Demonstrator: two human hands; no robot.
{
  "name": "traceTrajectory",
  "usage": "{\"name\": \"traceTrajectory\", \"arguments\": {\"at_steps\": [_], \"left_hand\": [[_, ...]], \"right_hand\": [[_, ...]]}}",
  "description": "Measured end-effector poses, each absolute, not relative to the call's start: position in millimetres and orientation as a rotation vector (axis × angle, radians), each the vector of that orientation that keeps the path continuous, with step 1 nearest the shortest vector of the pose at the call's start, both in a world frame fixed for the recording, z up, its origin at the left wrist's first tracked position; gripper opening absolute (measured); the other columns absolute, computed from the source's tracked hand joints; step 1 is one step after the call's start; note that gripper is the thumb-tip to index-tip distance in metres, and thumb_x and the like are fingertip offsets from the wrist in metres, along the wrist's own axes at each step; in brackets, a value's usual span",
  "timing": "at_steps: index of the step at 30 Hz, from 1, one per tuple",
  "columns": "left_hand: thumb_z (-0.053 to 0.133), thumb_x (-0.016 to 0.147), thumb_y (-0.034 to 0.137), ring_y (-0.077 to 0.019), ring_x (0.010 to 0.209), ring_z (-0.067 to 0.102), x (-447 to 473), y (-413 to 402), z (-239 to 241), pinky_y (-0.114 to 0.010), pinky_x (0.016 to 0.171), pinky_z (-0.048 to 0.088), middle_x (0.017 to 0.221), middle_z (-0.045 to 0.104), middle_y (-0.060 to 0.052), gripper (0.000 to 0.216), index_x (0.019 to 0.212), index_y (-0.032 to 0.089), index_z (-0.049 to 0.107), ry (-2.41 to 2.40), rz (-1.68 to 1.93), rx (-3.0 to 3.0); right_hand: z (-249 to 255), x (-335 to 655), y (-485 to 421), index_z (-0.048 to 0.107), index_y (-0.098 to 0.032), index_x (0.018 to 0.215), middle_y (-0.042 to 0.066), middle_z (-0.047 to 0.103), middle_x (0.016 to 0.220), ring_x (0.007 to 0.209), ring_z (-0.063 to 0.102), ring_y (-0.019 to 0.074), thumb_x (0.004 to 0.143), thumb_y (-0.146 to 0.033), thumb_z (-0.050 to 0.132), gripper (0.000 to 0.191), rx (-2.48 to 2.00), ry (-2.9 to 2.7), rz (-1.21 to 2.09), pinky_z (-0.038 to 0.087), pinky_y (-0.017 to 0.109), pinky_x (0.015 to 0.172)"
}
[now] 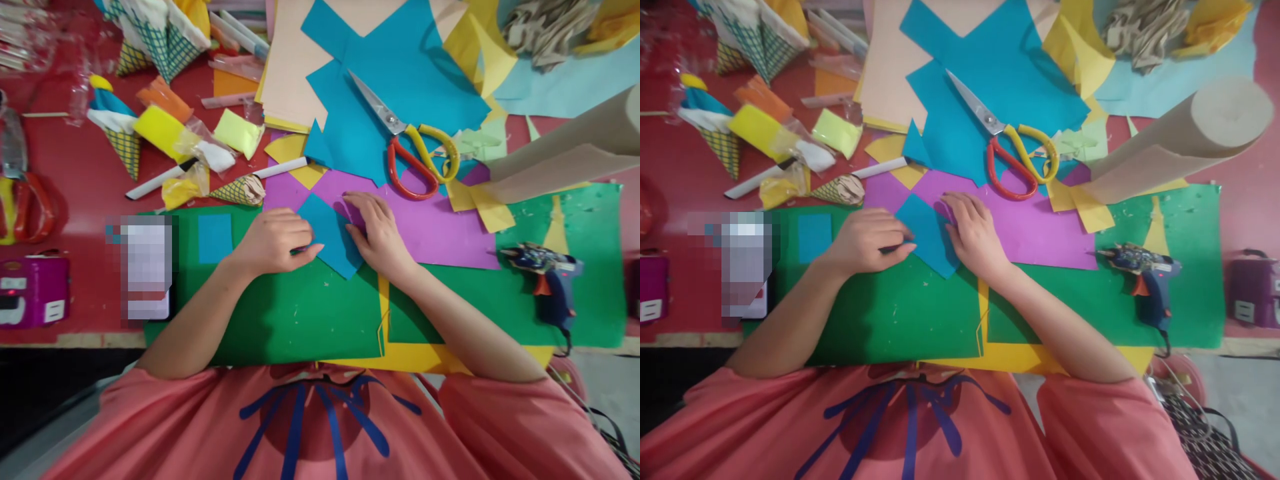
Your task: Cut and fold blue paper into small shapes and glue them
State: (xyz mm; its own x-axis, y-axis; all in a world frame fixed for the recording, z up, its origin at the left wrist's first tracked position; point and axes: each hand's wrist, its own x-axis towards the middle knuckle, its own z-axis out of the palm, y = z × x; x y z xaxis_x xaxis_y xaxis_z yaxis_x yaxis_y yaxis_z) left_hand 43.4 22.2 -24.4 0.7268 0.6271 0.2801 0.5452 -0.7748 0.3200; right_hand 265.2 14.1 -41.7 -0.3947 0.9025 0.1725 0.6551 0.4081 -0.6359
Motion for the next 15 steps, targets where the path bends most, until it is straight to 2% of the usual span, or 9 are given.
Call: {"name": "traceTrajectory", "arguments": {"at_steps": [1, 3, 5, 6, 8, 10, 12, 14, 15], "left_hand": [[0.056, 0.087, 0.033, -0.0124, 0.059, 0.06, 42.2, 22.3, -22.5, -0.028, 0.061, 0.045, 0.061, 0.067, 0.0, 0.033, 0.06, 0.019, 0.065, 0.95, 0.602, 2.718], [0.055, 0.087, 0.031, -0.012, 0.061, 0.063, 43.5, 21.1, -20.7, -0.027, 0.062, 0.047, 0.065, 0.069, 0.0, 0.03, 0.063, 0.018, 0.066, 0.96, 0.679, 2.668], [0.054, 0.087, 0.028, -0.0161, 0.089, 0.068, 48.7, 19.0, -21.2, -0.03, 0.081, 0.05, 0.097, 0.075, -0.005, 0.02, 0.088, 0.018, 0.071, 0.904, 0.655, 2.608], [0.054, 0.088, 0.028, -0.019, 0.105, 0.065, 51.7, 18.0, -22.1, -0.033, 0.092, 0.048, 0.113, 0.071, -0.007, 0.023, 0.102, 0.017, 0.069, 0.842, 0.603, 2.618], [0.054, 0.089, 0.029, -0.0212, 0.116, 0.06, 55.8, 16.3, -24.2, -0.039, 0.102, 0.043, 0.122, 0.067, -0.008, 0.03, 0.114, 0.018, 0.065, 0.733, 0.531, 2.671], [0.054, 0.089, 0.032, -0.0208, 0.109, 0.064, 55.2, 15.9, -25.5, -0.038, 0.099, 0.045, 0.113, 0.071, -0.007, 0.027, 0.108, 0.018, 0.068, 0.69, 0.537, 2.738], [0.056, 0.087, 0.035, -0.0189, 0.089, 0.068, 50.1, 16.6, -25.1, -0.035, 0.087, 0.05, 0.09, 0.075, -0.005, 0.022, 0.086, 0.019, 0.071, 0.794, 0.607, 2.778], [0.055, 0.087, 0.035, -0.0156, 0.064, 0.065, 44.3, 17.8, -23.1, -0.032, 0.07, 0.05, 0.058, 0.066, -0.001, 0.033, 0.059, 0.021, 0.063, 1.071, 0.678, 2.725], [0.053, 0.088, 0.035, -0.0145, 0.057, 0.062, 42.7, 18.2, -21.9, -0.031, 0.066, 0.049, 0.051, 0.061, 0.0, 0.038, 0.054, 0.02, 0.059, 1.213, 0.743, 2.671]], "right_hand": [[-42.2, 265.6, 14.7, 0.048, -0.015, 0.127, 0.013, 0.056, 0.133, 0.127, 0.047, 0.0266, 0.086, -0.01, 0.044, 0.042, -1.318, -2.164, 0.656, 0.037, 0.048, 0.108], [-43.3, 266.2, 15.7, 0.049, -0.014, 0.126, 0.014, 0.057, 0.132, 0.126, 0.048, 0.0265, 0.085, -0.009, 0.043, 0.041, -1.305, -2.153, 0.651, 0.037, 0.048, 0.107], [-43.9, 266.6, 16.4, 0.049, -0.015, 0.126, 0.014, 0.058, 0.13, 0.124, 0.049, 0.0263, 0.086, -0.009, 0.042, 0.041, -1.3, -2.145, 0.643, 0.038, 0.048, 0.106], [-43.9, 266.7, 16.7, 0.049, -0.015, 0.125, 0.013, 0.058, 0.129, 0.124, 0.05, 0.0261, 0.086, -0.009, 0.041, 0.04, -1.298, -2.143, 0.638, 0.039, 0.048, 0.105], [-43.1, 266.8, 16.9, 0.049, -0.015, 0.125, 0.013, 0.058, 0.129, 0.123, 0.05, 0.0257, 0.087, -0.009, 0.04, 0.04, -1.298, -2.149, 0.629, 0.039, 0.048, 0.105], [-41.9, 267.0, 17.1, 0.049, -0.015, 0.125, 0.014, 0.058, 0.129, 0.124, 0.049, 0.0257, 0.087, -0.009, 0.039, 0.04, -1.301, -2.159, 0.63, 0.039, 0.048, 0.106], [-40.9, 267.2, 17.2, 0.05, -0.015, 0.125, 0.014, 0.057, 0.13, 0.125, 0.049, 0.0262, 0.087, -0.009, 0.038, 0.04, -1.308, -2.159, 0.649, 0.038, 0.05, 0.106], [-40.7, 267.5, 17.2, 0.05, -0.017, 0.125, 0.014, 0.057, 0.13, 0.125, 0.049, 0.0267, 0.087, -0.01, 0.037, 0.041, -1.309, -2.151, 0.675, 0.038, 0.052, 0.106], [-41.0, 267.6, 17.1, 0.05, -0.018, 0.124, 0.014, 0.057, 0.13, 0.124, 0.049, 0.0268, 0.087, -0.01, 0.037, 0.041, -1.305, -2.147, 0.684, 0.038, 0.052, 0.106]]}}
